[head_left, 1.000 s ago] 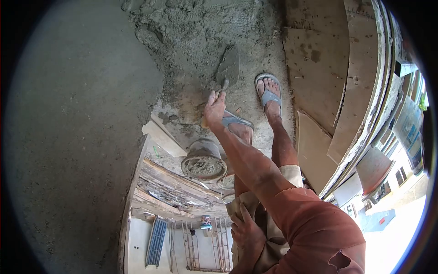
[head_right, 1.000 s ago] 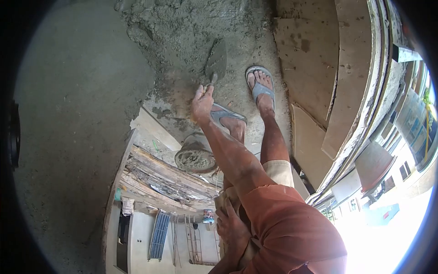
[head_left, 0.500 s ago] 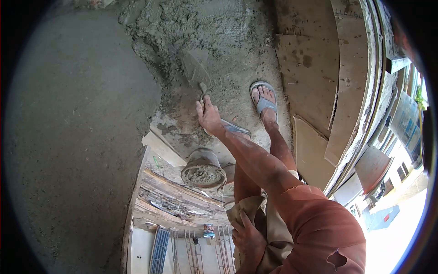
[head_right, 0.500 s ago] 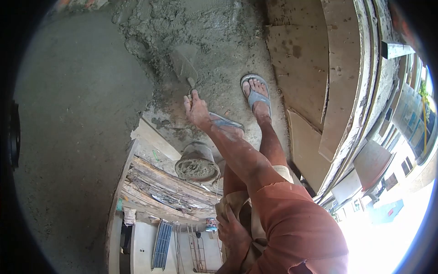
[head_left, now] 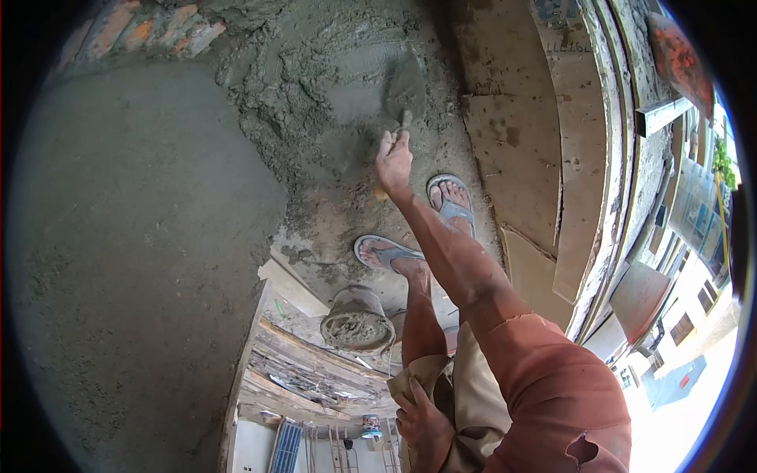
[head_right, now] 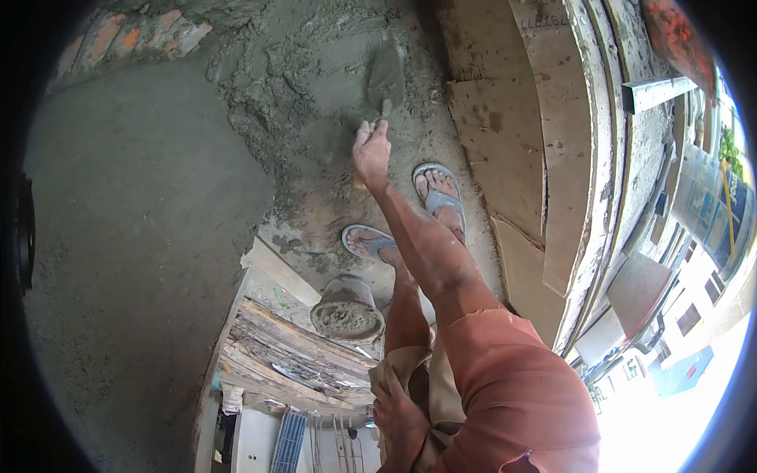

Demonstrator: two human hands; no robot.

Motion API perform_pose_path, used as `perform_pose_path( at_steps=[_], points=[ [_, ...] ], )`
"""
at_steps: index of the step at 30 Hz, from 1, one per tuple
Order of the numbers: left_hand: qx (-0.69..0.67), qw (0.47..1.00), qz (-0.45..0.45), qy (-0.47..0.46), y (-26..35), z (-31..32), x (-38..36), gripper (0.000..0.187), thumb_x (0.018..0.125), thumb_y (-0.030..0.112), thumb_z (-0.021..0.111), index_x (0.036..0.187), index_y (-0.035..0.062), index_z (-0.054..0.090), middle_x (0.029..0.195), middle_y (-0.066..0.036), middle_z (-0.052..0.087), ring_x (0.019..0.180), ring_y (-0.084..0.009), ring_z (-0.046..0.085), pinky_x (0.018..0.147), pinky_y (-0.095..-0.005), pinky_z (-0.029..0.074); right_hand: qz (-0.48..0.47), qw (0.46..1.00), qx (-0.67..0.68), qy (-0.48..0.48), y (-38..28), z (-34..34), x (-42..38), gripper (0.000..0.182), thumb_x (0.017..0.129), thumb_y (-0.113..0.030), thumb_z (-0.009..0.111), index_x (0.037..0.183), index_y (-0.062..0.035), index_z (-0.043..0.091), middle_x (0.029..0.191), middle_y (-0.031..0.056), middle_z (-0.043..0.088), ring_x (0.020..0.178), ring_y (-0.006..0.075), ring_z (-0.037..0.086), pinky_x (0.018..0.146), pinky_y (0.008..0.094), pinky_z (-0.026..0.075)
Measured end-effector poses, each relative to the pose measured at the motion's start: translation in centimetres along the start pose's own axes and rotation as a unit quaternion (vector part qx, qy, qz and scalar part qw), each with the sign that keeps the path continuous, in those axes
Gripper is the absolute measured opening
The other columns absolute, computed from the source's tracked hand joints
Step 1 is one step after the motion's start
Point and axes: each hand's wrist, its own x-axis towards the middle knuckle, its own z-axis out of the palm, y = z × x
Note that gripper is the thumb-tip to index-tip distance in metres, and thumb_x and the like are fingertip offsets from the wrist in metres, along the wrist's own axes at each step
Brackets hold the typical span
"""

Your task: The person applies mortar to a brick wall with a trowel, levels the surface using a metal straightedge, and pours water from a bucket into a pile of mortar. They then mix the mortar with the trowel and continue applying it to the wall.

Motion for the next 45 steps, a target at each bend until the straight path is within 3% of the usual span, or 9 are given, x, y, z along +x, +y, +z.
perform_pose_path(
  at_steps=[4, 8, 15, 22, 28, 30, 37, 41, 45],
  points=[
    [0.023, 1.000, -0.004, 0.022, 0.2, -0.1, 0.2, 0.059, 0.082, 0.017, 0.058, 0.138, 0.0096, 0.043, 0.115, -0.022, 0.049, 0.084, -0.0348, 0.060, 0.074, -0.0442, 0.049, 0.156, 0.977, 0.142, 0.023, -0.7, -0.4, 2.4, 0.043, 0.097, -0.035, 0.046, 0.119, 0.0016, 0.045, 0.097, 0.0291, 0.065, 0.096, 0.0495, 0.060, 0.087, 0.0529, 0.048],
    [0.012, 0.999, 0.012, 0.042, 0.5, -0.3, 0.1, 0.053, 0.083, 0.017, 0.056, 0.136, 0.0115, 0.046, 0.112, -0.021, 0.051, 0.081, -0.0343, 0.060, 0.070, -0.0445, 0.049, -0.127, 0.926, -0.238, -0.266, -2.5, -0.5, 2.5, 0.045, 0.097, -0.038, 0.044, 0.121, 0.0006, 0.046, 0.100, 0.0326, 0.063, 0.099, 0.0494, 0.060, 0.089, 0.0530, 0.047],
    [0.008, 0.997, -0.016, 0.074, 0.8, -0.5, 0.5, 0.048, 0.086, 0.018, 0.052, 0.133, 0.0129, 0.049, 0.110, -0.020, 0.053, 0.080, -0.0338, 0.061, 0.069, -0.0430, 0.050, 0.080, 0.992, 0.090, 0.024, -7.5, -1.6, 12.7, 0.040, 0.096, -0.035, 0.046, 0.115, -0.0003, 0.049, 0.089, 0.0278, 0.066, 0.085, 0.0492, 0.064, 0.081, 0.0532, 0.051],
    [-0.003, 0.997, -0.012, 0.075, 1.3, -1.1, 0.4, 0.044, 0.086, 0.018, 0.052, 0.131, 0.0136, 0.053, 0.108, -0.019, 0.054, 0.079, -0.0322, 0.061, 0.069, -0.0432, 0.049, -0.301, 0.856, -0.346, -0.239, -10.5, 0.5, 9.9, 0.040, 0.095, -0.034, 0.046, 0.113, 0.0006, 0.054, 0.092, 0.0305, 0.065, 0.087, 0.0474, 0.064, 0.081, 0.0542, 0.050],
    [-0.031, 0.999, -0.020, 0.011, 1.3, -2.0, 0.7, 0.054, 0.085, 0.017, 0.055, 0.137, 0.0131, 0.044, 0.118, -0.021, 0.048, 0.087, -0.0350, 0.061, 0.077, -0.0456, 0.048, -0.169, 0.960, -0.175, 0.137, -6.3, -3.0, 13.4, 0.045, 0.095, -0.038, 0.048, 0.117, 0.0012, 0.046, 0.080, 0.0260, 0.066, 0.077, 0.0465, 0.065, 0.070, 0.0507, 0.053],
    [-0.043, 0.997, -0.038, -0.056, 1.1, -1.9, 0.8, 0.066, 0.083, 0.016, 0.059, 0.144, 0.0125, 0.034, 0.128, -0.024, 0.042, 0.095, -0.0382, 0.060, 0.083, -0.0473, 0.047, 0.050, 0.998, 0.008, 0.034, -5.9, -3.4, 14.0, 0.044, 0.095, -0.035, 0.049, 0.115, 0.0035, 0.050, 0.087, 0.0261, 0.067, 0.073, 0.0414, 0.068, 0.062, 0.0464, 0.055],
    [-0.035, 0.999, -0.021, -0.012, 1.0, -1.6, 0.8, 0.061, 0.082, 0.016, 0.059, 0.141, 0.0123, 0.040, 0.121, -0.025, 0.046, 0.089, -0.0380, 0.061, 0.079, -0.0476, 0.048, -0.344, 0.886, -0.259, -0.169, -7.1, 4.2, 12.1, 0.041, 0.094, -0.035, 0.051, 0.113, 0.0019, 0.051, 0.084, 0.0248, 0.067, 0.070, 0.0385, 0.069, 0.060, 0.0437, 0.057],
    [-0.036, 0.999, -0.025, -0.009, 0.7, -2.0, 1.1, 0.061, 0.082, 0.016, 0.058, 0.140, 0.0117, 0.041, 0.117, -0.024, 0.048, 0.090, -0.0387, 0.060, 0.079, -0.0479, 0.048, -0.002, 0.990, -0.020, -0.142, -14.9, 7.0, 9.8, 0.044, 0.094, -0.034, 0.050, 0.119, 0.0017, 0.047, 0.091, 0.0258, 0.067, 0.084, 0.0432, 0.067, 0.076, 0.0476, 0.055],
    [-0.040, 0.999, 0.002, 0.004, 0.8, -2.7, 0.8, 0.058, 0.083, 0.015, 0.056, 0.139, 0.0102, 0.041, 0.116, -0.024, 0.049, 0.090, -0.0391, 0.060, 0.078, -0.0480, 0.048, -0.141, 0.965, -0.149, -0.165, -11.7, 10.4, 11.2, 0.046, 0.094, -0.033, 0.049, 0.123, 0.0020, 0.047, 0.095, 0.0281, 0.066, 0.086, 0.0426, 0.067, 0.078, 0.0473, 0.055]
  ],
)
